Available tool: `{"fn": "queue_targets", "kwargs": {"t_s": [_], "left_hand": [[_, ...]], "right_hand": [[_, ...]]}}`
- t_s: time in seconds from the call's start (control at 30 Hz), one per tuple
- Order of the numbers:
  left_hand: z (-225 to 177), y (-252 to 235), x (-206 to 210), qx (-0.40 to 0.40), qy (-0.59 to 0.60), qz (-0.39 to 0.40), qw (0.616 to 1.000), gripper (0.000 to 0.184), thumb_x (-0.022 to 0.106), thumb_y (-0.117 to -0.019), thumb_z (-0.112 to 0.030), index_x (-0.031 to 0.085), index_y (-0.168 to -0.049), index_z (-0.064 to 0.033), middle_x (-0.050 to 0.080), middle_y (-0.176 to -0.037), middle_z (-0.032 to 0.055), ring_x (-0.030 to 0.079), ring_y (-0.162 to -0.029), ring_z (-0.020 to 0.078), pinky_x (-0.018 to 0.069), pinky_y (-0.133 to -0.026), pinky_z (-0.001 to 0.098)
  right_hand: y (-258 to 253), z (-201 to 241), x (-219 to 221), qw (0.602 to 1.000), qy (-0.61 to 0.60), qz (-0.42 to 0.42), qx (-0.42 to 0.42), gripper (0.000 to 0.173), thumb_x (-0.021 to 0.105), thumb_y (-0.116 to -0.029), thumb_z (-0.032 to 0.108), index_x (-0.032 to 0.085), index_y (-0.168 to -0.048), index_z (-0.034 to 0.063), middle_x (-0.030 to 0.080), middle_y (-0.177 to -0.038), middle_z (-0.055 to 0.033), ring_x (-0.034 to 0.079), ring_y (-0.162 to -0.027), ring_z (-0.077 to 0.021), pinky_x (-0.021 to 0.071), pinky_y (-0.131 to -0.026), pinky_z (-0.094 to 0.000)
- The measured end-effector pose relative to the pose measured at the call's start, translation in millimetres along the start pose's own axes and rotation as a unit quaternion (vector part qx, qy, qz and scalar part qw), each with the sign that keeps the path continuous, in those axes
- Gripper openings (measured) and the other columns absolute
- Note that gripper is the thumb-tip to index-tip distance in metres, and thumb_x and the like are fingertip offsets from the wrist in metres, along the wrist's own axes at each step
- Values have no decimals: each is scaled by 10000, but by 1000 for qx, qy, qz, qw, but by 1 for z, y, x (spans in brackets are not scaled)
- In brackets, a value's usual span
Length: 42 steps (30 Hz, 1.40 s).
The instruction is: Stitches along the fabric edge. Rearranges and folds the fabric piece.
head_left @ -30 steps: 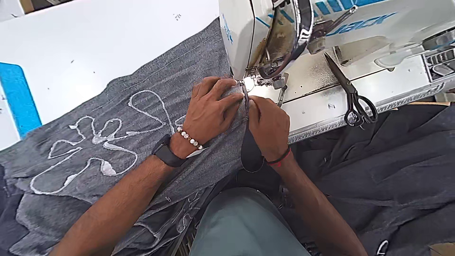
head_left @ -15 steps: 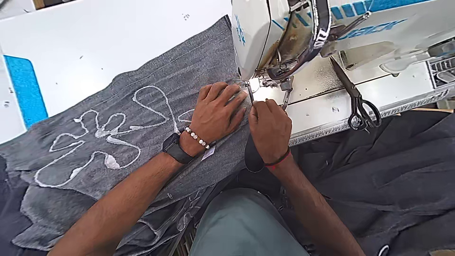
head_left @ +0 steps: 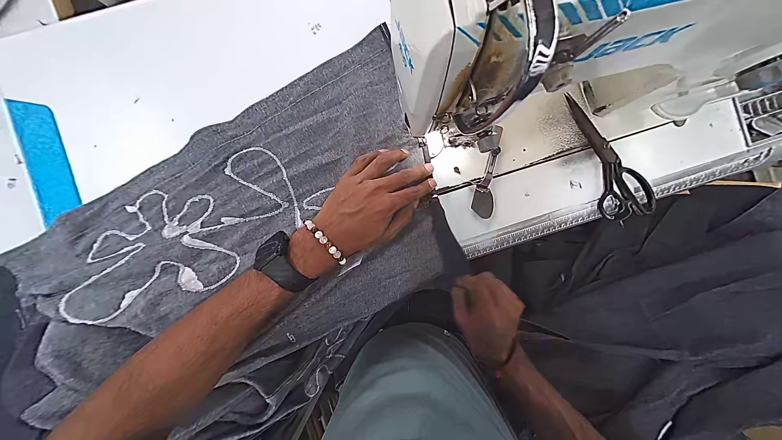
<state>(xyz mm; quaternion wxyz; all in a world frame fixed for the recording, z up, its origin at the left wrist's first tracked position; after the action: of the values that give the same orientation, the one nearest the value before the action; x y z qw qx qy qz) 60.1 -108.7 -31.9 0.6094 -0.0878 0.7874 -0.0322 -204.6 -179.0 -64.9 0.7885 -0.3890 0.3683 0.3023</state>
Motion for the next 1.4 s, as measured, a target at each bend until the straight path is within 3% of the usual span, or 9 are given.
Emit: {"fn": "queue_targets", "kwargs": {"t_s": [0.1,0.27,0.4,0.53,0.7,0.93,1.07,1.23,1.4], "left_hand": [[-6,2,3,-25,-15,-2,1000,431,432,-1055,-352,617,-1441,-306,526,-1550,-66,395,-1489,283,298,-1212,519],[-14,4,12,-56,-19,-33,998,435,427,-1053,-385,614,-1440,-322,519,-1555,-72,368,-1505,282,248,-1229,528],[-11,7,16,-40,1,-42,998,433,438,-1052,-373,608,-1447,-327,509,-1564,-67,354,-1508,289,227,-1231,541],[-9,8,14,-28,2,-39,999,429,441,-1050,-359,615,-1440,-333,508,-1564,-74,350,-1509,291,231,-1228,539],[-8,7,14,-33,-8,-39,999,426,444,-1046,-376,618,-1434,-349,518,-1554,-88,360,-1502,285,236,-1224,530],[-12,5,9,-34,-12,-29,999,419,452,-1044,-341,640,-1418,-322,525,-1552,-66,365,-1499,310,243,-1216,541],[-12,5,8,-48,-24,-34,998,433,449,-1037,-385,639,-1419,-311,537,-1538,-89,378,-1491,289,253,-1211,524],[-12,6,9,-44,-29,-29,998,435,444,-1042,-401,619,-1435,-332,525,-1548,-89,377,-1488,292,258,-1202,524],[-8,7,14,-11,-21,-22,999,406,458,-1037,-385,634,-1402,-402,508,-1563,-49,367,-1481,320,258,-1190,551]], "right_hand": [[-27,-17,-39,996,51,-56,42,150,618,-943,170,698,-841,94,613,-672,-61,587,-567,-181,457,-487,-321],[-68,-10,-55,947,98,300,61,202,608,-907,276,767,-889,154,689,-784,-66,684,-682,-271,512,-536,-486],[-106,8,-31,990,-5,111,91,238,606,-1004,316,774,-1031,149,692,-861,-17,656,-750,-178,538,-635,-396],[-127,5,11,979,-40,105,171,233,702,-961,416,788,-1032,212,713,-906,30,620,-891,-204,483,-755,-421],[-127,4,18,986,-24,86,138,120,711,-938,308,777,-962,211,718,-890,39,637,-839,-184,491,-705,-404],[-135,-2,13,981,-28,123,145,172,679,-954,368,794,-955,240,711,-825,55,637,-776,-154,479,-635,-383],[-122,11,20,998,59,18,1,177,642,-972,212,734,-874,97,667,-768,-40,658,-731,-218,510,-590,-368],[-102,1,13,993,80,60,-67,269,595,-1006,192,777,-1186,110,633,-703,-46,587,-541,-201,415,-438,-340],[-99,6,12,987,89,122,-51,338,547,-1009,201,737,-1276,118,598,-605,-33,550,-463,-214,377,-400,-365]]}}
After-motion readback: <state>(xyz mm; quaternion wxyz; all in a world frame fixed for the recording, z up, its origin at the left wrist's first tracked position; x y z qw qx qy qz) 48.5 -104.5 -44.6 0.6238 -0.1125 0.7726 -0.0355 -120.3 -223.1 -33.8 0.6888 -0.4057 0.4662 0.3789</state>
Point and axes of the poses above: each hand's wrist, its own y-axis away from the middle knuckle, its own x-axis out of the palm, z = x × y, the point moved 3 cm from there along -y, towards the middle knuckle
